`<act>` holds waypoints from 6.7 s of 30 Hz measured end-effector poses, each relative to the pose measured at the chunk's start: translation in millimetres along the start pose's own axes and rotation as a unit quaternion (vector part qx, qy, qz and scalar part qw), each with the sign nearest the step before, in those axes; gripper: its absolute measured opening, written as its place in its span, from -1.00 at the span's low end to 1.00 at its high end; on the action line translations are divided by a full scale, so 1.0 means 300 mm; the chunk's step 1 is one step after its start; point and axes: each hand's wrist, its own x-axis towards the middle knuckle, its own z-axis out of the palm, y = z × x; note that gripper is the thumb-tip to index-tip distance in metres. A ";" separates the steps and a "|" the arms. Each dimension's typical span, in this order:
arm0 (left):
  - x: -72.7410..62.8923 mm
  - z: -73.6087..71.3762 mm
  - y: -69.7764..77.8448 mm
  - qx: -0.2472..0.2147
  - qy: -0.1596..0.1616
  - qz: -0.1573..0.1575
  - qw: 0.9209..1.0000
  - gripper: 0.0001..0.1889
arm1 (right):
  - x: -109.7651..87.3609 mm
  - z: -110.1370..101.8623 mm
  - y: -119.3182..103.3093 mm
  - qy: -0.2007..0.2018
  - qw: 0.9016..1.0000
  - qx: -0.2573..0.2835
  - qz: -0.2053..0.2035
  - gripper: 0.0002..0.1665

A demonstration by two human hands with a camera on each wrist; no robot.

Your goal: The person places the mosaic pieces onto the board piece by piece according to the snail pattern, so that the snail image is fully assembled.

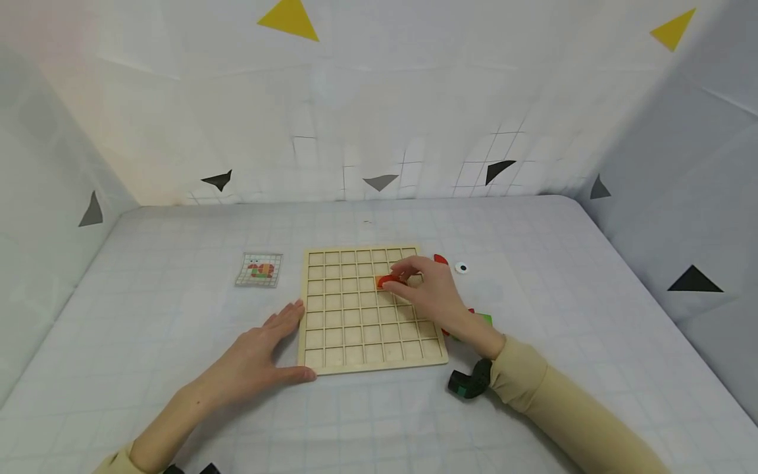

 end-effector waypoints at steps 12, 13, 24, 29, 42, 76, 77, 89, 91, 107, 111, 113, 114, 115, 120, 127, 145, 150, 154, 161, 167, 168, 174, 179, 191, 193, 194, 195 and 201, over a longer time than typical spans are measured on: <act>0.001 0.001 0.002 0.001 -0.002 -0.001 1.000 0.21 | 0.038 0.094 -0.034 -0.010 0.999 -0.020 -0.039 -0.73; 0.001 0.002 0.003 0.001 -0.001 0.001 1.000 0.21 | 0.037 0.099 -0.033 -0.005 0.999 -0.025 -0.046 -0.74; -0.002 0.001 0.006 0.007 0.004 0.005 1.000 0.20 | 0.030 0.120 -0.017 0.024 0.993 -0.063 -0.095 -0.73; -0.001 0.005 0.002 0.005 0.006 0.006 1.000 0.20 | 0.031 0.124 -0.011 0.027 0.991 -0.073 -0.110 -0.75; 0.000 0.005 0.004 0.006 0.004 0.004 1.000 0.21 | 0.026 0.122 -0.009 0.035 0.989 -0.063 -0.131 -0.74; 0.001 0.010 -0.001 0.014 0.007 0.003 1.000 0.20 | -0.052 -0.262 0.179 -0.041 0.998 -0.040 0.022 -0.77; 0.001 0.009 -0.001 0.013 0.006 0.002 1.000 0.21 | -0.065 -0.267 0.191 -0.048 0.998 -0.039 0.020 -0.77; 0.005 0.008 0.002 0.014 0.003 0.001 1.000 0.21 | -0.113 -0.268 0.261 -0.083 0.996 0.028 -0.032 -0.71; 0.006 0.008 0.001 0.014 0.004 0.002 1.000 0.21 | -0.115 -0.267 0.261 -0.084 0.996 0.029 -0.030 -0.71; 0.001 0.008 0.002 0.013 0.010 0.007 1.000 0.19 | -0.113 -0.258 0.276 -0.110 0.992 0.051 -0.030 -0.69; 0.000 0.006 0.003 0.009 0.009 0.006 1.000 0.20 | -0.109 -0.257 0.275 -0.101 0.994 0.034 -0.035 -0.72; 0.000 0.005 0.003 0.008 0.006 0.004 1.000 0.20 | -0.108 -0.257 0.273 -0.087 0.995 0.022 -0.034 -0.73; 0.000 0.005 0.003 0.008 0.005 0.003 1.000 0.20 | -0.109 -0.256 0.273 -0.078 0.996 0.015 -0.034 -0.73; 0.001 0.005 0.003 0.008 0.003 0.002 1.000 0.20 | -0.109 -0.255 0.274 -0.069 0.997 0.008 -0.033 -0.73; 0.001 0.003 0.005 0.008 -0.002 -0.003 1.000 0.21 | -0.113 -0.254 0.276 -0.056 0.998 0.001 -0.029 -0.67; 0.000 0.000 0.007 0.007 -0.003 -0.003 1.000 0.21 | -0.116 -0.256 0.271 -0.070 0.997 0.003 -0.023 -0.65; -0.003 0.000 0.004 0.000 0.002 0.000 1.000 0.20 | -0.116 -0.247 0.274 -0.046 0.997 -0.021 -0.052 -0.64; -0.003 -0.001 0.004 0.001 -0.003 -0.003 1.000 0.20 | -0.116 -0.248 0.279 -0.040 0.998 -0.024 -0.050 -0.66; -0.001 -0.001 0.007 0.002 -0.009 -0.008 1.000 0.21 | -0.117 -0.250 0.251 -0.026 0.999 -0.011 -0.039 -0.67; 0.001 -0.009 0.011 0.007 -0.006 -0.010 1.000 0.20 | -0.089 -0.194 0.152 -0.055 0.995 0.011 -0.085 -0.67; 0.000 -0.003 0.008 0.004 -0.009 -0.011 1.000 0.21 | -0.042 -0.126 0.113 -0.075 0.988 0.003 -0.138 -0.72; 0.000 -0.003 0.008 0.003 -0.008 -0.011 1.000 0.21 | -0.032 -0.117 0.107 -0.075 0.987 0.001 -0.145 -0.72; 0.006 0.006 0.008 -0.002 -0.007 -0.006 1.000 0.21 | -0.012 -0.073 0.096 -0.071 0.988 0.008 -0.137 -0.70; 0.007 0.007 0.011 0.006 -0.008 -0.009 1.000 0.22 | -0.024 -0.059 0.122 -0.069 0.987 0.034 -0.139 -0.69; 0.005 0.002 0.010 0.006 -0.005 -0.007 1.000 0.21 | -0.023 -0.051 0.134 -0.060 0.979 0.039 -0.193 -0.69; 0.004 0.002 0.008 0.007 -0.004 -0.006 1.000 0.21 | -0.022 -0.050 0.130 -0.058 0.977 0.044 -0.198 -0.67; 0.004 0.003 0.007 0.007 -0.003 -0.006 1.000 0.21 | -0.022 -0.050 0.128 -0.058 0.977 0.046 -0.200 -0.67; 0.003 0.003 0.006 0.006 -0.003 -0.006 1.000 0.21 | -0.021 -0.050 0.126 -0.058 0.977 0.048 -0.200 -0.66; 0.003 0.003 0.004 0.005 -0.004 -0.008 1.000 0.21 | -0.019 -0.049 0.125 -0.064 0.977 0.038 -0.198 -0.71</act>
